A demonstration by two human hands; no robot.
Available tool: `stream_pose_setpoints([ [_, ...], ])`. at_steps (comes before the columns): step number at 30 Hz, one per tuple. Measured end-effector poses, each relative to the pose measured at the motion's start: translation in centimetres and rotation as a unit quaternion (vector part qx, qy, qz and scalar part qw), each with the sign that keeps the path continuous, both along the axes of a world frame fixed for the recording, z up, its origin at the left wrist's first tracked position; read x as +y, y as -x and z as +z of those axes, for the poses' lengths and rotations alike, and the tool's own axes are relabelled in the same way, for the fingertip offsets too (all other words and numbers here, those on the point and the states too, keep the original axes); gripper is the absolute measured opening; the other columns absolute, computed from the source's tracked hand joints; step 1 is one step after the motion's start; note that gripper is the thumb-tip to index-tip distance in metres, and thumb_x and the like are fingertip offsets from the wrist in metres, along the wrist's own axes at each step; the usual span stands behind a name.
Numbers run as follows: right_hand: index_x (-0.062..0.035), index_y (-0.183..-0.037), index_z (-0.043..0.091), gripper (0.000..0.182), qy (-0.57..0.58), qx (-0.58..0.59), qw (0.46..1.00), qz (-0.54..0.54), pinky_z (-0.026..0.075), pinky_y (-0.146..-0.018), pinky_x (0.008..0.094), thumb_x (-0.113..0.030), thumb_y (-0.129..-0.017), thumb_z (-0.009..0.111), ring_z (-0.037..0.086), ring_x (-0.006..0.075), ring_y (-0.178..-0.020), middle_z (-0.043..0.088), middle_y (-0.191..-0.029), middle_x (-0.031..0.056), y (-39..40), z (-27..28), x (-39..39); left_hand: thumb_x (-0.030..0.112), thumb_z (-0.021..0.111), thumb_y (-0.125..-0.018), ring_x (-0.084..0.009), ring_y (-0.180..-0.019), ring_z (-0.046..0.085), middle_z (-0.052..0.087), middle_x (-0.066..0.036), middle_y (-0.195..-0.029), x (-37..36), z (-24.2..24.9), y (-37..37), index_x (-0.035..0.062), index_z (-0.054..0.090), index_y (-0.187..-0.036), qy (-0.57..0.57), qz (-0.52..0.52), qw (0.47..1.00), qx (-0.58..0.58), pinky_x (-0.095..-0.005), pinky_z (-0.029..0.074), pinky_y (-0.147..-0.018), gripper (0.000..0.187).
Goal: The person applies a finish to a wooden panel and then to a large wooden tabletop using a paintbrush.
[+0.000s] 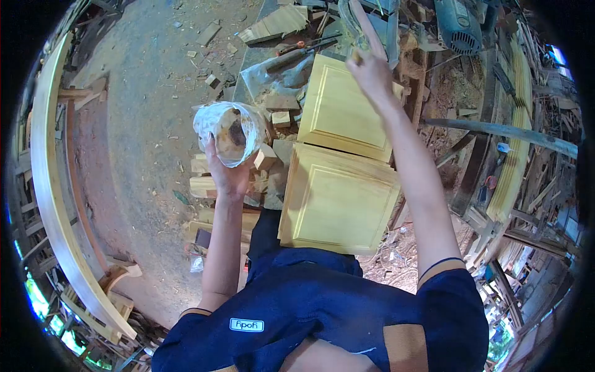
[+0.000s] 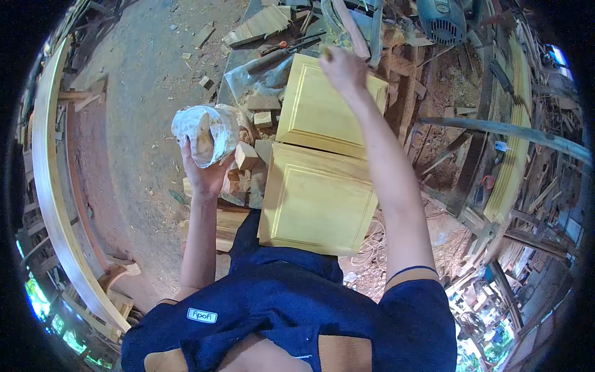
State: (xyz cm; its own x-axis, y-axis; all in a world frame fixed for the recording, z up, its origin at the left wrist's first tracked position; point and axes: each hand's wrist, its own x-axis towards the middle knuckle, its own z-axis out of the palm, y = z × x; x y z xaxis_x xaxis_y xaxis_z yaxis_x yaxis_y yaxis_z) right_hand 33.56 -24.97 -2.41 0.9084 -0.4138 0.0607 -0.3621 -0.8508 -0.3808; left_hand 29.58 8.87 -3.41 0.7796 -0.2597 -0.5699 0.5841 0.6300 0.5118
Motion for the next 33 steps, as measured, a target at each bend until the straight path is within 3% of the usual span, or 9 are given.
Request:
stream_pose_setpoints([
  [6, -0.0157, -0.090, 0.068, 0.026, -0.085, -0.140, 0.986, 0.022, 0.052, -0.064, 0.0392, -0.037, -0.083, 0.054, 0.066, 0.0283, -0.067, 0.067, -0.073, 0.0113, -3.9, -2.9, 1.7, 0.058, 0.037, -0.090, -0.0311, -0.126, 0.042, 0.042, -0.008, -0.139, 0.6, -0.3, -0.3, 0.0174, 0.036, -0.139, -0.014, -0.015, 1.000, -0.008, -0.0551, 0.038, -0.097, 0.064],
  [8, -0.0166, -0.089, 0.068, 0.023, -0.262, -0.062, 0.963, -0.034, 0.052, -0.065, 0.0372, -0.035, -0.081, 0.058, 0.066, 0.0245, -0.066, 0.068, -0.075, 0.0085, -3.3, -4.1, 0.0, 0.057, 0.038, -0.090, -0.0310, -0.125, 0.043, 0.042, -0.008, -0.138, 0.4, -0.2, -0.2, 0.0177, 0.036, -0.139, -0.026, -0.016, 1.000, 0.000, -0.0545, 0.038, -0.097, 0.063],
  [10, -0.0138, -0.092, 0.068, 0.024, -0.328, -0.058, 0.938, -0.099, 0.052, -0.062, 0.0316, -0.035, -0.082, 0.062, 0.065, 0.0163, -0.063, 0.068, -0.074, 0.0045, -0.8, -6.3, -3.3, 0.055, 0.041, -0.090, -0.0289, -0.125, 0.043, 0.043, -0.007, -0.137, -0.2, 0.7, -0.1, 0.0189, 0.036, -0.139, -0.010, -0.019, 1.000, 0.008, -0.0524, 0.039, -0.097, 0.061],
  [12, -0.0066, -0.091, 0.064, 0.016, -0.459, -0.114, 0.862, -0.183, 0.037, -0.044, 0.0164, -0.023, -0.087, 0.063, 0.054, 0.0033, -0.054, 0.060, -0.073, -0.0007, 3.4, -3.1, -4.9, 0.052, 0.044, -0.090, -0.0268, -0.125, 0.044, 0.044, -0.007, -0.136, -0.8, 0.9, 0.0, 0.0200, 0.035, -0.138, 0.007, -0.014, 1.000, 0.016, -0.0502, 0.040, -0.097, 0.058],
  [16, -0.0123, -0.094, 0.064, 0.019, -0.338, -0.044, 0.910, -0.234, 0.038, -0.047, 0.0176, -0.030, -0.089, 0.060, 0.050, 0.0017, -0.053, 0.054, -0.064, -0.0051, 11.1, -0.9, -11.1, 0.055, 0.040, -0.090, -0.0283, -0.123, 0.045, 0.044, -0.008, -0.135, -1.7, 1.0, 0.0, 0.0194, 0.038, -0.138, -0.019, -0.009, 0.999, 0.028, -0.0512, 0.039, -0.096, 0.060],
  [19, -0.0149, -0.090, 0.066, 0.027, -0.013, -0.027, 0.987, -0.156, 0.051, -0.062, 0.0387, -0.039, -0.086, 0.054, 0.066, 0.0284, -0.068, 0.066, -0.074, 0.0130, 13.7, -0.5, -12.9, 0.055, 0.040, -0.090, -0.0281, -0.123, 0.045, 0.045, -0.007, -0.135, -1.7, 1.0, 0.2, 0.0196, 0.038, -0.138, -0.014, -0.022, 0.999, 0.025, -0.0501, 0.039, -0.096, 0.060],
  [22, -0.0141, -0.091, 0.065, 0.030, -0.005, -0.020, 0.987, -0.158, 0.049, -0.072, 0.0450, -0.040, -0.086, 0.052, 0.063, 0.0375, -0.082, 0.066, -0.082, 0.0170, 11.9, 1.1, -9.0, 0.056, 0.040, -0.089, -0.0281, -0.123, 0.045, 0.045, -0.007, -0.134, -1.7, 1.2, 0.3, 0.0194, 0.037, -0.138, -0.012, -0.024, 0.999, 0.017, -0.0501, 0.039, -0.096, 0.060],
  [26, -0.0139, -0.094, 0.065, 0.024, 0.022, -0.079, 0.996, -0.043, 0.050, -0.068, 0.0437, -0.032, -0.082, 0.056, 0.064, 0.0318, -0.081, 0.066, -0.088, 0.0130, 6.8, -1.4, -2.3, 0.056, 0.041, -0.089, -0.0281, -0.122, 0.045, 0.045, -0.007, -0.135, -0.8, 1.3, 0.4, 0.0190, 0.038, -0.138, -0.011, -0.021, 1.000, 0.001, -0.0515, 0.039, -0.096, 0.062],
  [33, -0.0133, -0.090, 0.066, 0.024, -0.225, -0.082, 0.971, -0.016, 0.052, -0.074, 0.0451, -0.033, -0.081, 0.055, 0.063, 0.0380, -0.080, 0.065, -0.083, 0.0175, 1.6, -1.4, 6.9, 0.057, 0.039, -0.089, -0.0288, -0.122, 0.045, 0.044, -0.008, -0.137, -0.1, 1.7, 0.8, 0.0172, 0.039, -0.136, -0.092, 0.004, 0.996, 0.015, -0.0537, 0.039, -0.096, 0.062],
])
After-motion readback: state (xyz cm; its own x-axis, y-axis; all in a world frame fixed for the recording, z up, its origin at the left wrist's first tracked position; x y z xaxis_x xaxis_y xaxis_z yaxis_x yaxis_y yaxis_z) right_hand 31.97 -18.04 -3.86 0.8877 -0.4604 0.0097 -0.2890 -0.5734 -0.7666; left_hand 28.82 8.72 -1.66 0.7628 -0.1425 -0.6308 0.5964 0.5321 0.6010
